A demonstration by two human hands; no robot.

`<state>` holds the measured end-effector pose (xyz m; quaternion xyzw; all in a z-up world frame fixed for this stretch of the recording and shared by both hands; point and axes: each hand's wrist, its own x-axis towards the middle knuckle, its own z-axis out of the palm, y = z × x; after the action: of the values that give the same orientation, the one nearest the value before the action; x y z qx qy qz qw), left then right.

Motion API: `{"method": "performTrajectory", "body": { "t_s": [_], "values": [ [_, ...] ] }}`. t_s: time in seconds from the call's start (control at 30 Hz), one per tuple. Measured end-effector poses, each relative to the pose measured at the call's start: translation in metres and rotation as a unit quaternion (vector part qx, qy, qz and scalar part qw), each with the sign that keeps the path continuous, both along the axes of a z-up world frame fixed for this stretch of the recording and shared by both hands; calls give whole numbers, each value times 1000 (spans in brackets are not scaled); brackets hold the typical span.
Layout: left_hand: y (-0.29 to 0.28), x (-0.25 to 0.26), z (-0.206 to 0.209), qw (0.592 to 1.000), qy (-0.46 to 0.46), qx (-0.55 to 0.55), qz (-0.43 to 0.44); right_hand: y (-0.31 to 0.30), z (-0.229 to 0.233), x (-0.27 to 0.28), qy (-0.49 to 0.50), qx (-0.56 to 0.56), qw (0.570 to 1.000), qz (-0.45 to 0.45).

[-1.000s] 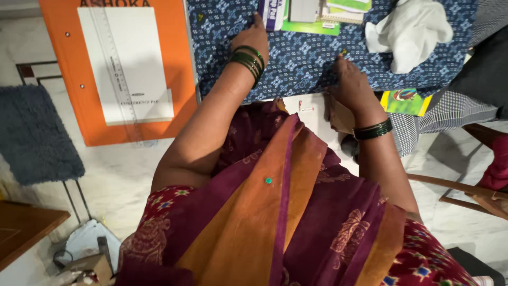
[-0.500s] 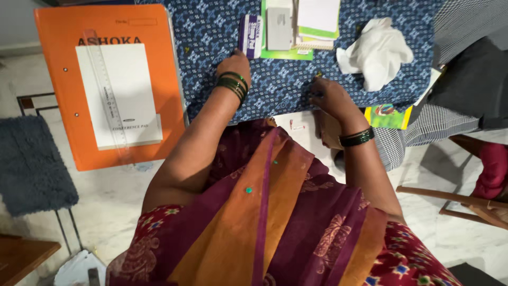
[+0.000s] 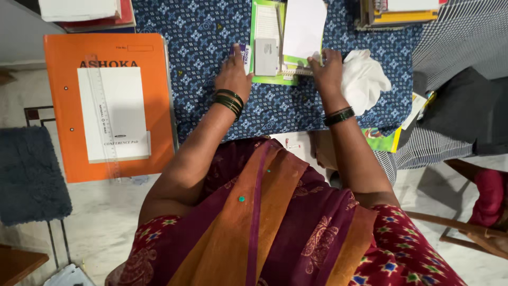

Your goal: The person wipes a patterned blue surface with a white cloth, then moves a small purple box and a pen holder. They pick up and place down several books and notebooks, including an orange file and a green notebook, arranging them on the surface.

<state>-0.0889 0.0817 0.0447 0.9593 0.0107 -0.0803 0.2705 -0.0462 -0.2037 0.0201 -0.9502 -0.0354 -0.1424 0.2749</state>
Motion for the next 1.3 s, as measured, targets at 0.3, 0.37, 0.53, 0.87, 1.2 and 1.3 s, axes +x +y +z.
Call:
{"method": "performTrajectory", "body": {
  "t_s": [0.3, 0.37, 0.53, 0.87, 1.2, 1.3],
  "values": [
    [-59, 33, -28, 987, -104, -12, -118, -18, -34, 28, 148, 4, 987, -56],
    [-70, 36, -35, 988, -92, -23, -120, -24, -40, 30, 131, 14, 991, -31],
    [-88, 51, -48, 989, -76, -36, -119, -37, -46, 23, 165, 154, 974, 1],
    [-107, 56, -31, 991, -28, -35, -125, -52, -37, 21, 199, 324, 922, 77],
    [-124, 37, -32, 987, -31, 12, -156, -58, -38, 26, 257, 465, 847, 18],
    [-123, 36, -35, 986, -36, -3, -163, -59, -37, 28, 251, 443, 860, 26]
  ]
}}
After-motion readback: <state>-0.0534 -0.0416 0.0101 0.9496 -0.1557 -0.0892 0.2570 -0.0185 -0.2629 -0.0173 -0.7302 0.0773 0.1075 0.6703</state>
